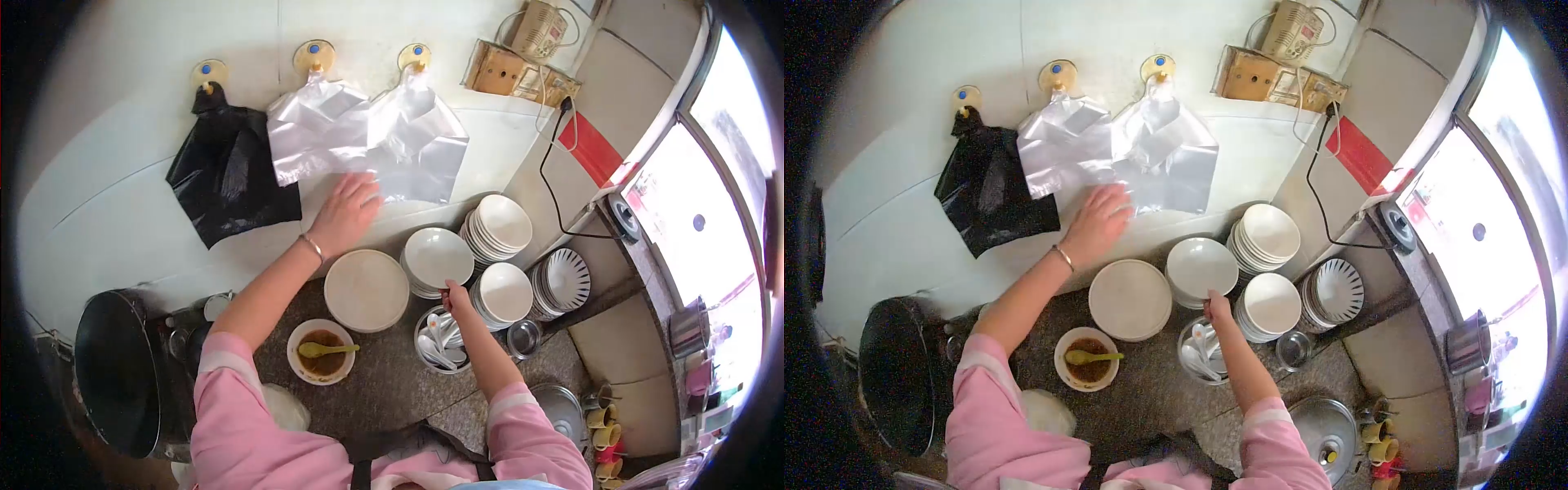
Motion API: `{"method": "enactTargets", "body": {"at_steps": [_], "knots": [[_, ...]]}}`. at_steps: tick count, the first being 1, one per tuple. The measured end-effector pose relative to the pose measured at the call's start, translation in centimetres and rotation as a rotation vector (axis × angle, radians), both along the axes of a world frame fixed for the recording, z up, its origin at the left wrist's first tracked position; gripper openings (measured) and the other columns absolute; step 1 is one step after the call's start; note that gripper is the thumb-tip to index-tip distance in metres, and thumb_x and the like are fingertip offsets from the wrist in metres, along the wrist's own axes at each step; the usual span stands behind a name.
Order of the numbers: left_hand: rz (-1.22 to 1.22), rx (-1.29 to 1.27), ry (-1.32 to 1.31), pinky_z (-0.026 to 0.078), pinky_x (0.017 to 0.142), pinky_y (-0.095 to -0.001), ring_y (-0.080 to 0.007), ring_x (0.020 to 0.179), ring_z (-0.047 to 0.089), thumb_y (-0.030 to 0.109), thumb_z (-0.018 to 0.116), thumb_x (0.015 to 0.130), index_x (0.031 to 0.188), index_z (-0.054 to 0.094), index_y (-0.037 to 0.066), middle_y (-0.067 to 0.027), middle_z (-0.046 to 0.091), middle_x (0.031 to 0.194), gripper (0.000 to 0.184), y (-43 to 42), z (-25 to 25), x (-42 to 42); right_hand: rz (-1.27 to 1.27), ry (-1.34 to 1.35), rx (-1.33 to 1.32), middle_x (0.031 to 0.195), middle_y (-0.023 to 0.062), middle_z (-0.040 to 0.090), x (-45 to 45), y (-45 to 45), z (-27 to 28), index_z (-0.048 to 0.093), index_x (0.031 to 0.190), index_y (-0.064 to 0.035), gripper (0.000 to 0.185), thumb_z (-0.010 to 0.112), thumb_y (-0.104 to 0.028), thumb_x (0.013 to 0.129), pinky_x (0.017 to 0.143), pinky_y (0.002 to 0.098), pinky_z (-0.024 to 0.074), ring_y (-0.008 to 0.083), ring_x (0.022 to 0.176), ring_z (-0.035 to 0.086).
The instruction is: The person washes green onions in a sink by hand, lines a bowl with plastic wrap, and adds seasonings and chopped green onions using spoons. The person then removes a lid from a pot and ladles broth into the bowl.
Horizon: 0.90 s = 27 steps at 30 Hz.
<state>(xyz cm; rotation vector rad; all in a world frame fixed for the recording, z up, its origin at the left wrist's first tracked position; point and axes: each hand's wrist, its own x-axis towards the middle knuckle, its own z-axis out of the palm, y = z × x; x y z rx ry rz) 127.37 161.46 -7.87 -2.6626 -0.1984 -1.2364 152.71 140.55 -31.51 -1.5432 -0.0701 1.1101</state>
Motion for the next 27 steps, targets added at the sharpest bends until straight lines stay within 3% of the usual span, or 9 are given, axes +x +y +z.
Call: {"method": "enactTargets", "body": {"at_steps": [2, 4, 5, 9, 12, 18, 21, 25, 27], "knots": [[0.036, 0.169, -0.034, 0.048, 0.076, -0.0391, -0.0262, 0.092, 0.058, 0.015, 0.054, 0.081, 0.097, 0.061, 0.011, -0.0100, 0.059, 0.092, 0.018, 1.7, 0.1, 1.4, -0.026, 0.021, 0.019, 0.050, -0.0053, 0.038, 0.4, 0.1, -0.8, 0.054, 0.070, -0.0065, 0.034, 0.048, -0.035, 0.087, 0.032, 0.0197, 0.0246, 0.0040, 0.036, 0.033], [0.419, -0.176, 0.443, 0.050, 0.067, -0.0392, -0.0256, 0.083, 0.061, 0.018, 0.057, 0.081, 0.100, 0.062, 0.013, -0.0054, 0.062, 0.098, 0.020, 2.8, 0.0, 2.1, -0.042, -0.075, -0.038, 0.049, -0.0039, 0.040, 0.8, 0.7, -1.6, 0.056, 0.071, -0.0061, 0.036, 0.047, -0.036, 0.087, 0.032, 0.0234, 0.0254, 0.0069, 0.037, 0.035], [0.408, -0.235, 0.400, 0.049, 0.063, -0.0394, -0.0256, 0.078, 0.062, 0.019, 0.057, 0.082, 0.097, 0.062, 0.014, -0.0048, 0.062, 0.098, 0.017, 3.1, 0.0, 2.6, -0.006, -0.145, -0.094, 0.049, -0.0029, 0.040, 1.1, 0.8, -2.3, 0.057, 0.071, -0.0058, 0.037, 0.047, -0.037, 0.087, 0.032, 0.0251, 0.0260, 0.0087, 0.037, 0.035], [0.024, 0.014, -0.014, 0.041, 0.061, -0.0401, -0.0265, 0.074, 0.053, 0.018, 0.064, 0.076, 0.069, 0.054, 0.009, -0.0071, 0.050, 0.073, 0.015, -1.0, 1.4, 4.5, -0.022, -0.163, -0.016, 0.051, 0.0007, 0.046, 0.2, 0.2, -1.0, 0.062, 0.074, -0.0052, 0.045, 0.049, -0.046, 0.087, 0.037, 0.0251, 0.0313, 0.0104, 0.041, 0.040], [-0.053, 0.011, -0.085, 0.035, 0.062, -0.0387, -0.0266, 0.068, 0.046, 0.016, 0.062, 0.079, 0.065, 0.049, 0.007, -0.0078, 0.043, 0.067, 0.021, -9.8, 6.1, 4.5, 0.043, -0.033, 0.080, 0.061, 0.0005, 0.054, 0.4, -1.3, -0.8, 0.063, 0.083, -0.0057, 0.051, 0.045, -0.053, 0.088, 0.038, 0.0239, 0.0338, 0.0084, 0.045, 0.045], [-0.053, -0.096, -0.119, 0.035, 0.061, -0.0418, -0.0314, 0.066, 0.046, 0.019, 0.056, 0.084, 0.066, 0.049, 0.004, -0.0116, 0.045, 0.068, 0.024, -14.1, 7.7, 6.4, -0.009, -0.053, 0.314, 0.062, -0.0019, 0.051, -3.8, -8.9, -1.3, 0.061, 0.084, -0.0081, 0.030, 0.049, -0.034, 0.092, 0.043, 0.0225, 0.0345, 0.0078, 0.050, 0.045], [-0.095, -0.009, 0.068, 0.036, 0.057, -0.0399, -0.0287, 0.062, 0.047, 0.016, 0.059, 0.082, 0.062, 0.049, 0.005, -0.0107, 0.045, 0.063, 0.025, -16.0, 3.9, 7.3, 0.132, 0.044, 0.339, 0.072, -0.0030, 0.056, -6.0, -17.3, -2.1, 0.063, 0.103, -0.0070, 0.028, 0.050, -0.029, 0.092, 0.053, 0.0197, 0.0404, 0.0059, 0.062, 0.050], [-0.480, -0.222, 0.461, 0.040, 0.055, -0.0409, -0.0303, 0.061, 0.053, 0.016, 0.060, 0.081, 0.062, 0.055, 0.004, -0.0129, 0.051, 0.064, 0.023, -28.5, 2.0, 5.8, -0.016, 0.094, 0.414, 0.076, -0.0038, 0.056, -11.5, -28.8, 0.4, 0.061, 0.104, -0.0068, 0.027, 0.049, -0.028, 0.093, 0.056, 0.0190, 0.0419, 0.0062, 0.067, 0.052], [-0.808, -0.695, 0.574, 0.044, 0.059, -0.0392, -0.0317, 0.065, 0.055, 0.015, 0.059, 0.082, 0.071, 0.061, 0.002, -0.0150, 0.057, 0.071, 0.017, -37.4, -1.1, 5.0, -0.062, 0.198, 0.436, 0.081, -0.0026, 0.055, -15.2, -34.3, 4.4, 0.059, 0.106, -0.0064, 0.027, 0.051, -0.028, 0.092, 0.058, 0.0195, 0.0429, 0.0063, 0.074, 0.053]]}}
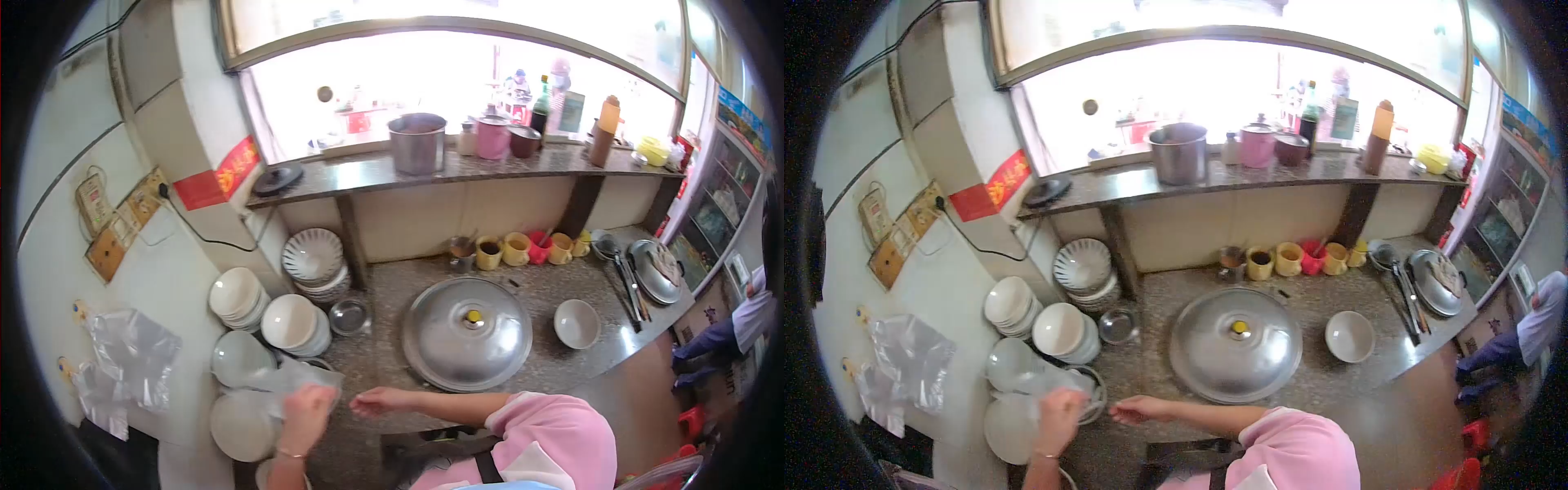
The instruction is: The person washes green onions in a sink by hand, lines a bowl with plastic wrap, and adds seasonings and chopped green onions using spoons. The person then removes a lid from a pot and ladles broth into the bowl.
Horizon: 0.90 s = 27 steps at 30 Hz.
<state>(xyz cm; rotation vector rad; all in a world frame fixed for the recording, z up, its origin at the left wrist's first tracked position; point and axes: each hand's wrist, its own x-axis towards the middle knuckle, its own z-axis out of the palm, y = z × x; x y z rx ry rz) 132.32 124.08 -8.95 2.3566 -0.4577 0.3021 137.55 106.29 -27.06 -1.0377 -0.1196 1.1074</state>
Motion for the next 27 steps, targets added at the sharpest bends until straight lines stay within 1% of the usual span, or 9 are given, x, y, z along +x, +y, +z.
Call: {"method": "enactTargets", "body": {"at_steps": [5, 6, 9, 10, 13, 16, 18, 25, 27], "knots": [[-0.328, -0.496, 0.305, 0.045, 0.065, -0.0273, -0.0166, 0.073, 0.058, 0.012, 0.048, 0.090, 0.090, 0.061, 0.000, -0.0099, 0.063, 0.084, 0.017, -22.6, -3.1, -3.8, -0.309, -0.476, 0.174, 0.106, 0.0030, 0.055, -1.1, -15.4, -5.5, 0.053, 0.116, -0.0075, 0.032, 0.050, -0.028, 0.092, 0.078, 0.0276, 0.0435, 0.0125, 0.094, 0.053], [-0.384, -0.661, 0.403, 0.047, 0.068, -0.0290, -0.0171, 0.076, 0.058, 0.012, 0.047, 0.091, 0.093, 0.058, 0.000, -0.0096, 0.063, 0.088, 0.016, -25.7, -3.1, -4.2, -0.365, -0.381, 0.225, 0.106, 0.0038, 0.056, -2.7, -18.9, -5.8, 0.054, 0.115, -0.0076, 0.031, 0.051, -0.027, 0.091, 0.078, 0.0284, 0.0452, 0.0129, 0.094, 0.054], [-0.388, -0.920, 0.541, 0.049, 0.071, -0.0293, -0.0167, 0.082, 0.059, 0.011, 0.046, 0.092, 0.097, 0.054, 0.002, -0.0099, 0.062, 0.093, 0.013, -32.7, -1.3, -5.8, -0.620, 0.242, 0.496, 0.107, 0.0062, 0.060, -8.9, -29.1, 5.0, 0.056, 0.112, -0.0080, 0.030, 0.055, -0.027, 0.088, 0.078, 0.0307, 0.0502, 0.0139, 0.094, 0.058], [-0.353, -1.022, 0.555, 0.050, 0.072, -0.0279, -0.0158, 0.085, 0.059, 0.009, 0.046, 0.092, 0.099, 0.053, 0.004, -0.0104, 0.062, 0.093, 0.011, -34.6, -0.5, -6.1, -0.534, 0.168, 0.716, 0.122, 0.0048, 0.053, -8.9, -33.7, 3.7, 0.046, 0.127, -0.0111, 0.041, 0.049, -0.029, 0.091, 0.097, 0.0387, 0.0390, 0.0206, 0.110, 0.051], [-0.457, -1.135, 0.467, 0.053, 0.069, -0.0327, -0.0212, 0.089, 0.060, 0.011, 0.045, 0.093, 0.098, 0.049, 0.004, -0.0135, 0.059, 0.101, 0.010, -39.3, -0.7, -6.2, -0.912, -0.078, 0.896, 0.129, 0.0025, 0.048, -10.3, -44.8, 5.9, 0.040, 0.132, -0.0152, 0.050, 0.055, -0.033, 0.088, 0.100, 0.0418, 0.0335, 0.0188, 0.118, 0.044], [-0.401, -1.147, 0.448, 0.054, 0.069, -0.0360, -0.0244, 0.087, 0.061, 0.012, 0.045, 0.094, 0.101, 0.051, 0.003, -0.0146, 0.059, 0.102, 0.013, -43.0, -1.3, -6.9, -0.943, -0.165, 0.818, 0.122, 0.0046, 0.053, -13.4, -50.6, 8.9, 0.041, 0.131, -0.0148, 0.048, 0.057, -0.029, 0.087, 0.095, 0.0385, 0.0385, 0.0183, 0.111, 0.050], [-0.354, -1.134, 0.452, 0.054, 0.068, -0.0363, -0.0248, 0.086, 0.062, 0.012, 0.045, 0.093, 0.102, 0.052, 0.002, -0.0147, 0.059, 0.102, 0.015, -44.5, -2.9, -7.1, -0.898, -0.227, 0.352, 0.109, 0.0037, 0.059, -14.6, -52.7, 8.6, 0.046, 0.125, -0.0125, 0.042, 0.060, -0.023, 0.086, 0.086, 0.0327, 0.0443, 0.0155, 0.098, 0.057], [-0.399, -0.935, 0.931, 0.048, 0.080, -0.0322, -0.0203, 0.086, 0.061, 0.008, 0.045, 0.092, 0.106, 0.055, -0.001, -0.0119, 0.061, 0.099, 0.019, -42.8, -9.8, -6.6, -1.238, -0.055, 0.199, 0.093, 0.0007, 0.063, -16.7, -54.7, 2.3, 0.051, 0.114, -0.0067, 0.035, 0.065, -0.015, 0.083, 0.077, 0.0262, 0.0473, 0.0112, 0.083, 0.060], [-0.007, -0.824, 0.702, 0.045, 0.078, -0.0283, -0.0179, 0.088, 0.058, 0.009, 0.047, 0.091, 0.106, 0.055, -0.001, -0.0100, 0.060, 0.099, 0.020, -41.9, -13.0, -5.5, -1.225, -0.104, 0.151, 0.095, 0.0023, 0.063, -17.3, -54.5, 1.9, 0.051, 0.113, -0.0060, 0.036, 0.066, -0.016, 0.082, 0.078, 0.0267, 0.0479, 0.0115, 0.084, 0.061]]}}
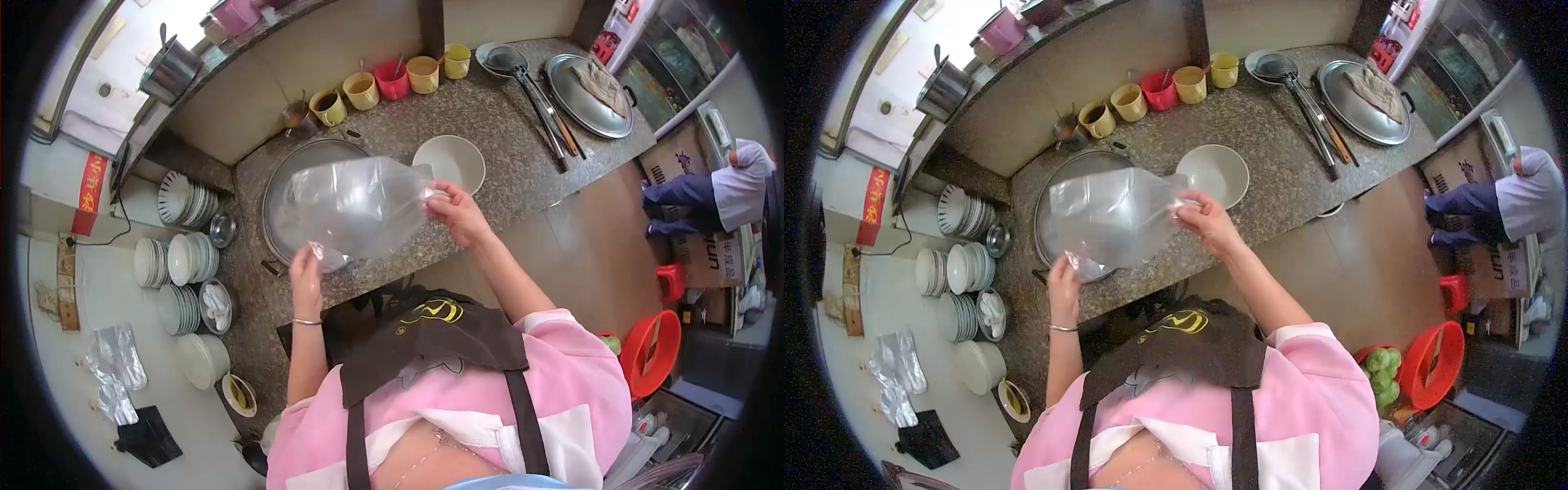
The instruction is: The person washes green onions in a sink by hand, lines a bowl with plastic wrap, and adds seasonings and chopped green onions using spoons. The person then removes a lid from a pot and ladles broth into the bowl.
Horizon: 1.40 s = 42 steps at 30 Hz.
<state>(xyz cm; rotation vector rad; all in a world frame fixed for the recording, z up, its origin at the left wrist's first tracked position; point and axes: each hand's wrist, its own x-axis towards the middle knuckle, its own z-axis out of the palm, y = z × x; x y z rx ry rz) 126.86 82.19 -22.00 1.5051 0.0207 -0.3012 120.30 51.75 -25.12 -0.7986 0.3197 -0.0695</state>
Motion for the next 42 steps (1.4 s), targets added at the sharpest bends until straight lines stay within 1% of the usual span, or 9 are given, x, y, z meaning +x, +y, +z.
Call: {"method": "enactTargets", "body": {"at_steps": [2, 8, 16, 21, 23, 26, 28, 33, 42], "knots": [[0.205, 0.144, -0.309, 0.044, 0.077, -0.0285, -0.0165, 0.090, 0.055, 0.012, 0.054, 0.088, 0.106, 0.056, 0.000, -0.0086, 0.058, 0.101, 0.022, -1.2, 0.1, 0.7, 0.019, -0.030, -0.178, 0.095, 0.0045, 0.064, -0.3, 0.6, -0.4, 0.051, 0.114, -0.0053, 0.037, 0.066, -0.014, 0.081, 0.081, 0.0278, 0.0482, 0.0118, 0.086, 0.061], [-0.470, 0.386, -0.658, 0.044, 0.075, -0.0266, -0.0130, 0.083, 0.052, 0.013, 0.061, 0.084, 0.097, 0.057, 0.002, -0.0043, 0.056, 0.093, 0.017, -9.8, 3.2, -0.4, 0.197, -0.059, -0.286, 0.082, -0.0030, 0.058, 0.9, 4.0, 1.2, 0.052, 0.084, -0.0091, 0.018, 0.067, -0.018, 0.082, 0.065, 0.0225, 0.0424, 0.0071, 0.071, 0.054], [-0.040, -0.540, 0.209, 0.044, 0.084, -0.0291, -0.0140, 0.094, 0.056, 0.010, 0.058, 0.087, 0.105, 0.050, 0.003, -0.0063, 0.058, 0.102, 0.020, -5.5, -5.3, 5.1, -0.378, 0.084, 0.615, 0.082, 0.0008, 0.058, 0.0, -6.1, -2.3, 0.053, 0.095, -0.0062, 0.021, 0.047, -0.026, 0.094, 0.067, 0.0235, 0.0494, 0.0098, 0.071, 0.058], [-0.195, -0.022, -0.275, 0.027, 0.105, -0.0378, -0.0261, 0.132, 0.027, 0.015, 0.066, 0.077, 0.136, 0.026, 0.002, -0.0147, 0.029, 0.140, 0.072, -11.3, -5.1, 5.2, -0.057, 0.035, 0.186, 0.067, -0.0066, 0.045, 3.7, -9.8, 3.1, 0.052, 0.087, -0.0129, 0.015, 0.051, -0.027, 0.093, 0.047, 0.0188, 0.0302, 0.0032, 0.053, 0.038], [-0.188, 0.462, -0.762, 0.036, 0.098, -0.0364, -0.0249, 0.121, 0.042, 0.014, 0.065, 0.077, 0.128, 0.038, 0.001, -0.0135, 0.044, 0.129, 0.059, -17.1, 0.6, 5.2, 0.097, 0.153, 0.015, 0.065, -0.0062, 0.046, 5.7, -11.0, 3.2, 0.052, 0.085, -0.0136, 0.015, 0.053, -0.027, 0.091, 0.048, 0.0188, 0.0314, 0.0036, 0.053, 0.041], [-0.682, 0.513, -0.351, 0.046, 0.082, -0.0323, -0.0207, 0.099, 0.058, 0.018, 0.067, 0.077, 0.113, 0.051, 0.000, -0.0090, 0.057, 0.109, 0.043, -22.3, -1.7, 8.1, 0.404, -0.002, -0.487, 0.075, -0.0005, 0.053, 9.2, -14.0, 2.1, 0.054, 0.095, -0.0103, 0.023, 0.062, -0.029, 0.085, 0.059, 0.0224, 0.0409, 0.0083, 0.063, 0.049], [-0.531, 0.301, -0.137, 0.048, 0.077, -0.0301, -0.0180, 0.089, 0.059, 0.016, 0.064, 0.081, 0.106, 0.053, 0.001, -0.0073, 0.059, 0.098, 0.032, -24.7, -5.7, 8.3, -0.127, -0.099, -1.524, 0.089, 0.0071, 0.058, 10.7, -15.9, 2.9, 0.054, 0.106, -0.0069, 0.041, 0.070, -0.029, 0.075, 0.076, 0.0296, 0.0457, 0.0163, 0.078, 0.057], [-0.110, -0.450, 0.502, 0.052, 0.070, -0.0302, -0.0150, 0.079, 0.060, 0.011, 0.056, 0.087, 0.095, 0.056, 0.006, -0.0044, 0.060, 0.085, 0.009, -27.6, -10.4, 8.4, 0.136, -0.004, -1.576, 0.099, 0.0139, 0.058, 10.7, -19.6, -3.6, 0.057, 0.106, -0.0032, 0.049, 0.074, -0.029, 0.068, 0.078, 0.0374, 0.0481, 0.0277, 0.085, 0.061], [0.304, -0.178, 0.498, 0.053, 0.070, -0.0335, -0.0170, 0.081, 0.061, 0.009, 0.062, 0.083, 0.096, 0.047, 0.007, -0.0073, 0.059, 0.088, 0.020, -27.0, -14.4, 5.8, 0.273, -0.063, -1.403, 0.085, 0.0115, 0.065, 13.4, -19.6, -10.2, 0.058, 0.103, -0.0032, 0.038, 0.071, -0.025, 0.075, 0.069, 0.0364, 0.0511, 0.0260, 0.076, 0.064]]}}
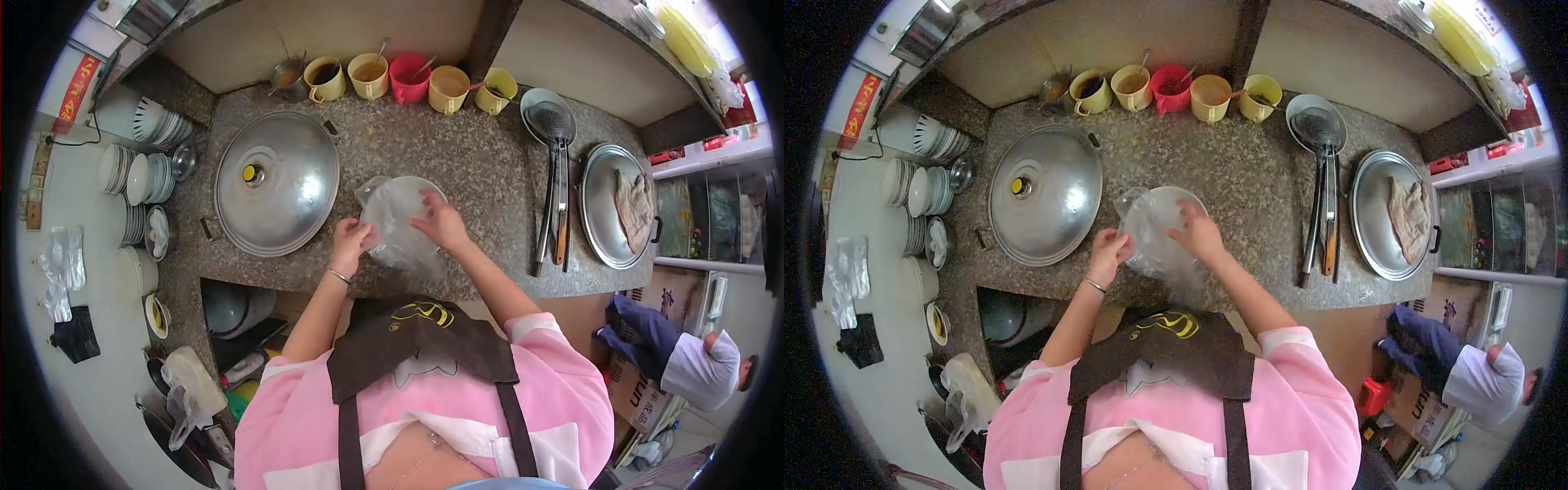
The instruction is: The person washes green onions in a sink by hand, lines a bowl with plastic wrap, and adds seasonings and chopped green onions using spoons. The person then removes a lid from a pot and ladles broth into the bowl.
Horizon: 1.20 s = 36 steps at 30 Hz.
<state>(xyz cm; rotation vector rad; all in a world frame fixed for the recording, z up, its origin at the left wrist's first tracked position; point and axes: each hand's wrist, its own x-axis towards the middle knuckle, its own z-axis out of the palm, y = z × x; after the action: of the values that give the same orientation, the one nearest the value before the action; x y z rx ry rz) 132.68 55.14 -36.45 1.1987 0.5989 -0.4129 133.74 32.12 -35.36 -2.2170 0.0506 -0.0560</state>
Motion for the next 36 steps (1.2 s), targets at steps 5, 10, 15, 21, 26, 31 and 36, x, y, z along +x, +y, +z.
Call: {"method": "enactTargets", "body": {"at_steps": [5, 10, 15, 21, 26, 31, 36], "knots": [[0.025, 0.463, -0.295, 0.052, 0.060, -0.0296, -0.0133, 0.069, 0.057, 0.002, 0.058, 0.083, 0.091, 0.049, 0.005, -0.0046, 0.055, 0.081, 0.012, 0.8, -3.5, 1.7, -0.076, 0.154, 0.423, 0.071, 0.0096, 0.062, 4.0, -2.3, -2.4, 0.056, 0.102, -0.0034, 0.030, 0.066, -0.018, 0.078, 0.062, 0.0328, 0.0494, 0.0249, 0.062, 0.061], [-0.197, 1.056, -0.655, 0.048, 0.070, -0.0390, -0.0317, 0.070, 0.060, 0.007, 0.057, 0.078, 0.081, 0.063, 0.004, -0.0145, 0.062, 0.078, 0.007, 0.2, -4.3, 5.6, -0.101, 0.047, 0.173, 0.073, 0.0072, 0.062, 7.8, -5.6, -6.8, 0.056, 0.094, -0.0029, 0.016, 0.062, -0.006, 0.079, 0.063, 0.0297, 0.0493, 0.0169, 0.067, 0.060], [-0.731, 0.986, -0.360, 0.049, 0.072, -0.0408, -0.0340, 0.085, 0.062, 0.022, 0.053, 0.084, 0.102, 0.062, 0.004, -0.0167, 0.066, 0.090, 0.027, 3.2, -9.0, 1.6, -0.002, 0.248, -0.007, 0.077, 0.0065, 0.064, 1.2, -7.7, -8.8, 0.059, 0.090, -0.0042, 0.014, 0.060, -0.014, 0.079, 0.066, 0.0316, 0.0499, 0.0164, 0.071, 0.061], [-0.243, -0.278, 0.123, 0.049, 0.084, -0.0343, -0.0222, 0.100, 0.058, 0.030, 0.059, 0.085, 0.133, 0.034, 0.005, -0.0071, 0.054, 0.119, 0.059, 1.3, -2.2, -1.1, -0.314, 0.596, 1.019, 0.080, -0.0003, 0.060, -5.3, -6.9, -6.5, 0.058, 0.095, -0.0085, 0.014, 0.061, -0.016, 0.084, 0.063, 0.0287, 0.0477, 0.0133, 0.069, 0.058], [-0.694, 0.238, -0.303, 0.047, 0.085, -0.0351, -0.0239, 0.102, 0.057, 0.019, 0.071, 0.075, 0.128, 0.038, 0.003, -0.0109, 0.057, 0.114, 0.065, 2.0, -5.0, -2.7, 0.224, 0.393, 0.173, 0.079, 0.0024, 0.057, -6.5, -9.6, -8.2, 0.056, 0.093, -0.0082, 0.017, 0.063, -0.007, 0.077, 0.059, 0.0286, 0.0475, 0.0134, 0.068, 0.058], [-0.898, 0.901, -0.363, 0.045, 0.085, -0.0420, -0.0365, 0.099, 0.056, 0.009, 0.068, 0.070, 0.122, 0.041, 0.005, -0.0211, 0.057, 0.107, 0.059, 0.5, -5.4, -2.2, 0.282, 0.087, -0.345, 0.080, 0.0111, 0.058, -6.0, -11.1, -7.3, 0.058, 0.092, -0.0079, 0.019, 0.062, -0.009, 0.074, 0.061, 0.0357, 0.0492, 0.0265, 0.070, 0.060], [-0.697, 1.034, -0.852, 0.047, 0.079, -0.0450, -0.0392, 0.091, 0.058, 0.011, 0.064, 0.072, 0.133, 0.033, 0.010, -0.0209, 0.054, 0.114, 0.069, -1.6, -4.4, 1.6, 0.068, 0.116, -0.241, 0.081, 0.0114, 0.057, -6.3, -12.8, -7.1, 0.060, 0.093, -0.0076, 0.021, 0.066, -0.015, 0.074, 0.061, 0.0379, 0.0484, 0.0281, 0.068, 0.060]]}}
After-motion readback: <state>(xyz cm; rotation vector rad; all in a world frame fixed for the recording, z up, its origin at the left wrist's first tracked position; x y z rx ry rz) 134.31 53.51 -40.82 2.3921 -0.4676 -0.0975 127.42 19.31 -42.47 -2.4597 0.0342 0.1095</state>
